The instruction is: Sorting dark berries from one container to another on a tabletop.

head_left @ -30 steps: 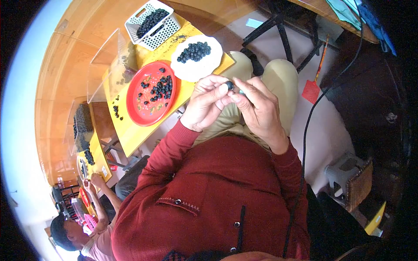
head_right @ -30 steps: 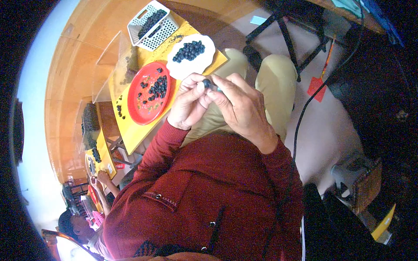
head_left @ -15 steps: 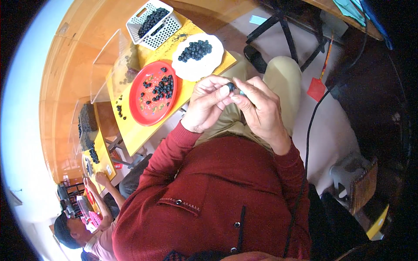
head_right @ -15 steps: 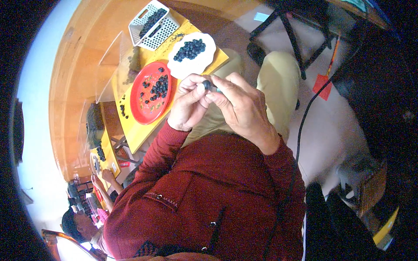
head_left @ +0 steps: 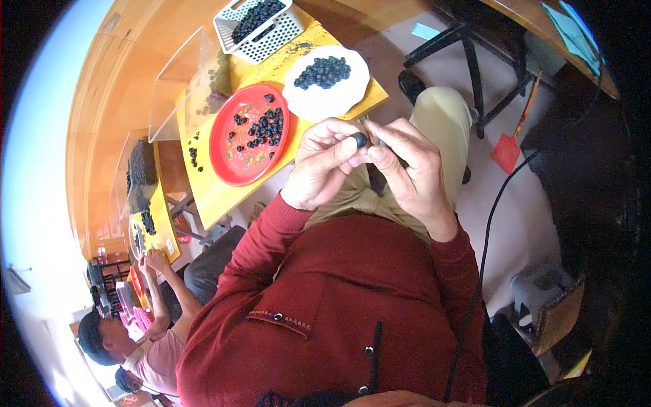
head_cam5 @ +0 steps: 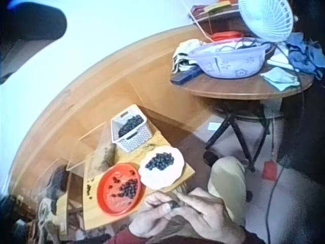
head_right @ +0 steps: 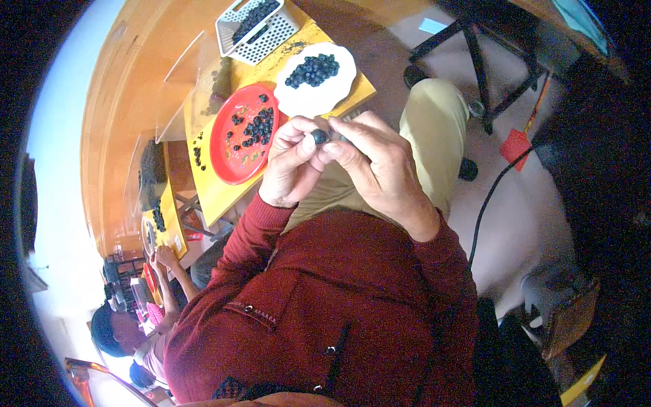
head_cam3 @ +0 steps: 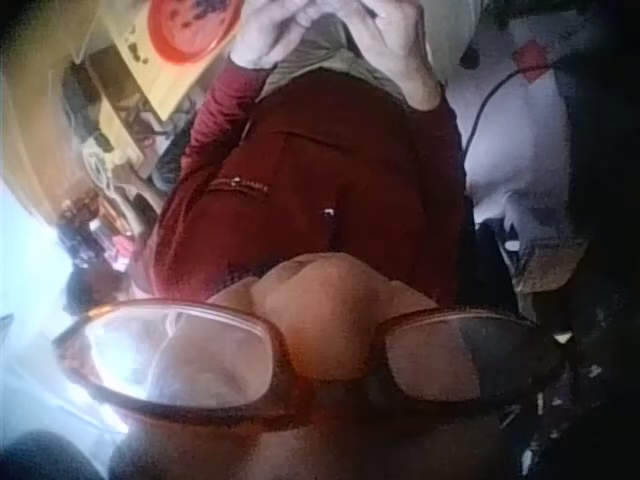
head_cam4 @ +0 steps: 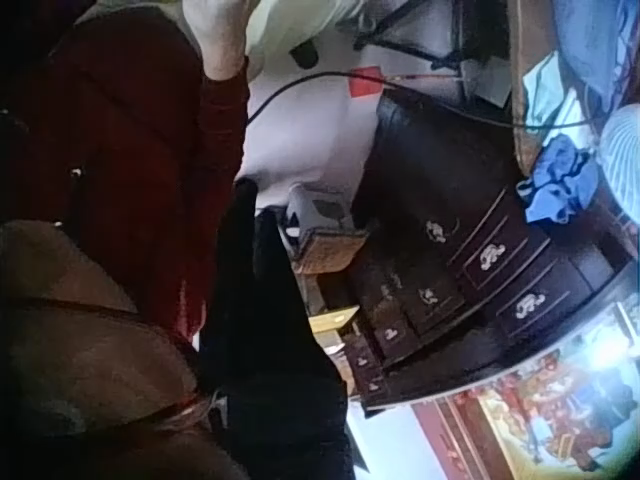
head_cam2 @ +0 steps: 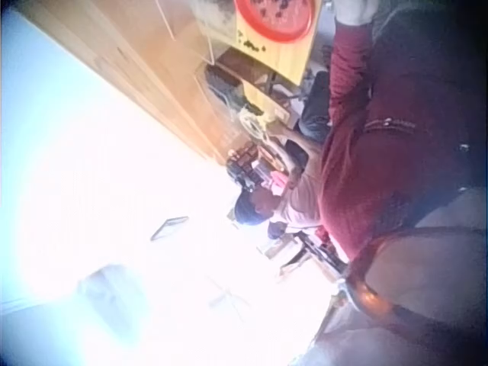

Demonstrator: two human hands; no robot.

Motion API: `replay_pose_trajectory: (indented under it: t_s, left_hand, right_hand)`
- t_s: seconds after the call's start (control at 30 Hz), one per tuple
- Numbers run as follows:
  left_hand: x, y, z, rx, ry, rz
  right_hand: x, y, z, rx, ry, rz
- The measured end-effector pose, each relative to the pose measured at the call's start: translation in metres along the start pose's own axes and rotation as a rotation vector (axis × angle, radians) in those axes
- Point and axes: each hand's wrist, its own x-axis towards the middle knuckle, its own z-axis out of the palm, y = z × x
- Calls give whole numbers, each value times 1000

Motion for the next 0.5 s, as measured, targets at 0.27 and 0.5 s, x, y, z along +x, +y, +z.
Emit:
replay_pose_trajectory:
  t_s: [0.27,0.5]
  left_hand:
    - [-6,-2,-11,2,129,-9]
    - [-13,5,-15,23,99,-64]
  right_hand:
    - [11,10,11,83,-76,22]
    - [18,28,14,441,-132,221]
